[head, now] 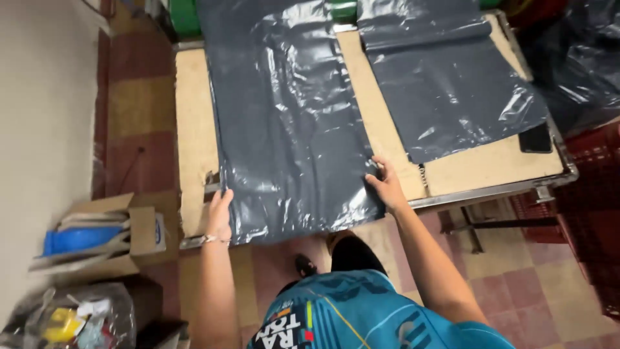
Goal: Folding plastic bags coming off a conveyor belt and placing them into a storage crate.
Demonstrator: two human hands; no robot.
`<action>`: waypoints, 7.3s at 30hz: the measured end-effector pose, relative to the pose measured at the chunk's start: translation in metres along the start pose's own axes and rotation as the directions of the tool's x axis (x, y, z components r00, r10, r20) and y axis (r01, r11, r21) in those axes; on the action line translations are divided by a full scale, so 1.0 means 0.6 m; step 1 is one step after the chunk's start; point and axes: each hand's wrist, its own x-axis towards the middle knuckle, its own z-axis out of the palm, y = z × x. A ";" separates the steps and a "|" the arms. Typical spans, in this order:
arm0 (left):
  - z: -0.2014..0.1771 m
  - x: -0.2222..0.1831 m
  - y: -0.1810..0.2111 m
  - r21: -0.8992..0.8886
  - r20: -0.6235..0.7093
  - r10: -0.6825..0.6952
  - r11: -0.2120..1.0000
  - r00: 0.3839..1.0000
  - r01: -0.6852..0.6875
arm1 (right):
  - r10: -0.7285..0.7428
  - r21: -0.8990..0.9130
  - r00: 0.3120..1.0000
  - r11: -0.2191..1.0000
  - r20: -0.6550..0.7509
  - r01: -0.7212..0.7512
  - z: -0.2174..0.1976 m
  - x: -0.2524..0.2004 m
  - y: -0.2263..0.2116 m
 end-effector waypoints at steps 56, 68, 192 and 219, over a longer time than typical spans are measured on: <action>0.076 -0.121 0.073 0.239 0.082 -0.137 0.964 0.987 0.114 | -0.078 -0.545 0.992 0.839 -0.097 0.013 0.017 0.036 0.038; 0.025 -0.424 0.210 0.052 -0.060 0.130 0.990 0.990 -0.127 | -0.265 -0.276 0.932 0.902 0.249 0.331 -0.053 -0.275 -0.222; 0.104 0.364 0.188 0.296 0.175 0.230 0.915 0.957 -0.274 | -0.485 -0.672 0.649 0.156 0.586 0.724 0.035 0.097 -0.128; 0.045 0.032 0.040 0.339 0.932 0.333 -0.671 0.142 -0.660 | -0.351 -0.559 0.503 -0.077 0.790 0.825 0.293 -0.049 -0.003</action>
